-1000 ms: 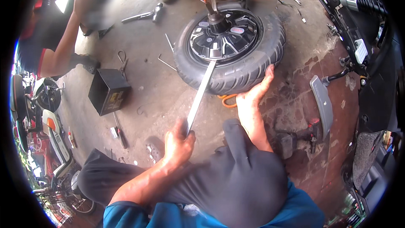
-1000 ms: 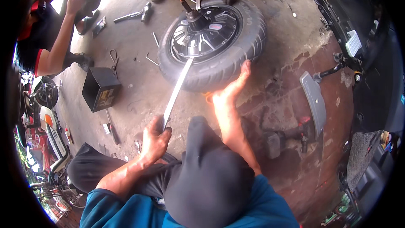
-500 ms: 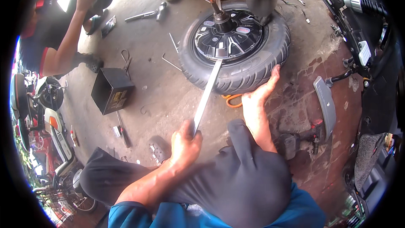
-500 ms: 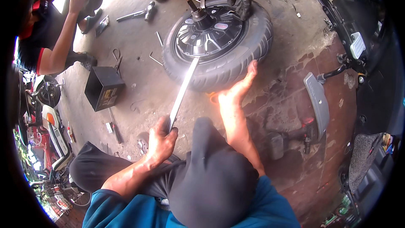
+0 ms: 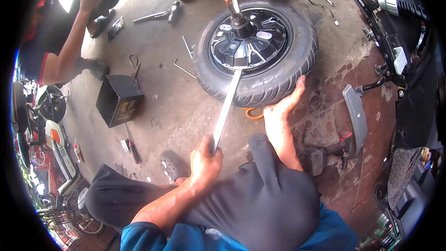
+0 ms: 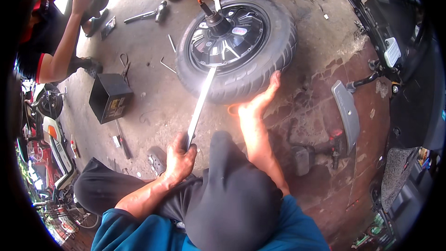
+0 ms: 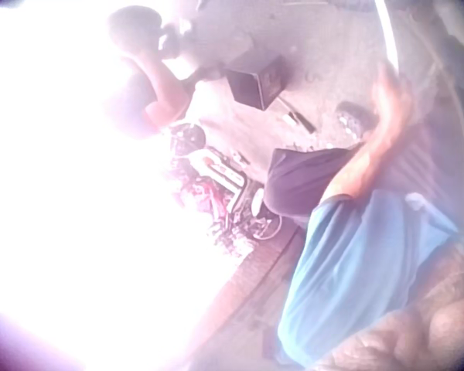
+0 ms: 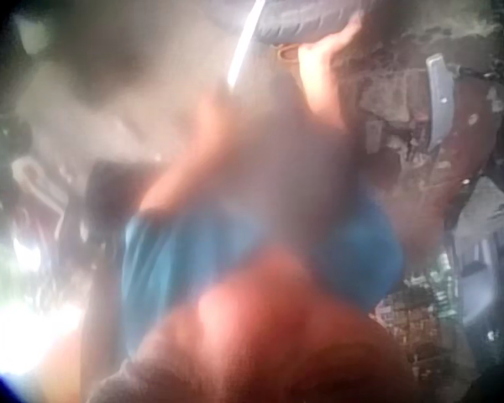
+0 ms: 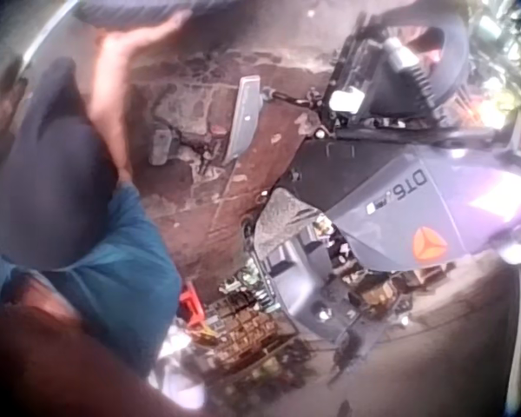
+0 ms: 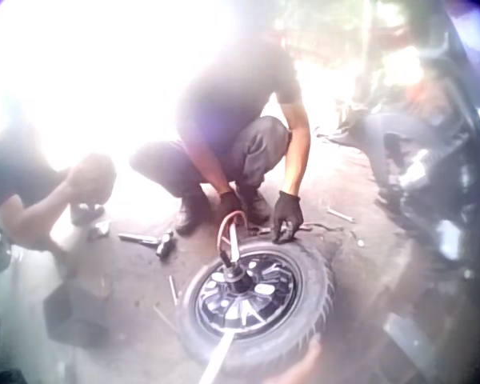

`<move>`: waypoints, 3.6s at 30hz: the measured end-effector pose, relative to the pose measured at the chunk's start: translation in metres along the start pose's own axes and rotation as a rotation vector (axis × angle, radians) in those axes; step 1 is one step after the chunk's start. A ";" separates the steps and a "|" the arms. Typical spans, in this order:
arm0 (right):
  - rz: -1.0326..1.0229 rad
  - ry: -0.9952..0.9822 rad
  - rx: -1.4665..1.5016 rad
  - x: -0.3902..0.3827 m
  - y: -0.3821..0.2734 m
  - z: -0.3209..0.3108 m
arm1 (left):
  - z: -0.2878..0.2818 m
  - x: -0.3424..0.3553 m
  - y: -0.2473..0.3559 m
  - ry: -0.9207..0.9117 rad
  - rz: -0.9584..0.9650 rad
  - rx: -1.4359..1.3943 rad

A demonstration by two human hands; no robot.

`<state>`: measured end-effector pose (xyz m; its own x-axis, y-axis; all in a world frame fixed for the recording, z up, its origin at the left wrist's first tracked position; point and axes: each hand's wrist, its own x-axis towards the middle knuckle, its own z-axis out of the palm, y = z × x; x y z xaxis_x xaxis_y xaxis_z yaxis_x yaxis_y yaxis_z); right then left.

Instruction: The person disassembles an electric scooter wheel hub motor by prying open the hub casing with a metal bar, extracting the stator core from the wheel rim, and working on the disassembled motor components.

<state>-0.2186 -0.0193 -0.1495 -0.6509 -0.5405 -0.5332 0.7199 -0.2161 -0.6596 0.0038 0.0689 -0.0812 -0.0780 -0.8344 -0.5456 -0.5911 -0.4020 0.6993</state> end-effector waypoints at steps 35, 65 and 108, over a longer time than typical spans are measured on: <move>-0.040 0.036 0.041 0.009 0.002 0.002 | 0.035 0.004 0.001 0.075 -0.020 -0.105; -0.012 0.124 0.076 0.027 0.002 -0.001 | 0.038 0.019 0.001 0.080 0.097 -0.104; 0.162 0.114 0.113 -0.004 0.013 -0.025 | 0.001 0.084 -0.054 0.497 -0.186 -0.252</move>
<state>-0.2127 0.0004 -0.1696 -0.5430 -0.4812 -0.6882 0.8355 -0.2272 -0.5003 0.0283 0.0215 -0.1652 0.4303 -0.7937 -0.4300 -0.3451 -0.5848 0.7341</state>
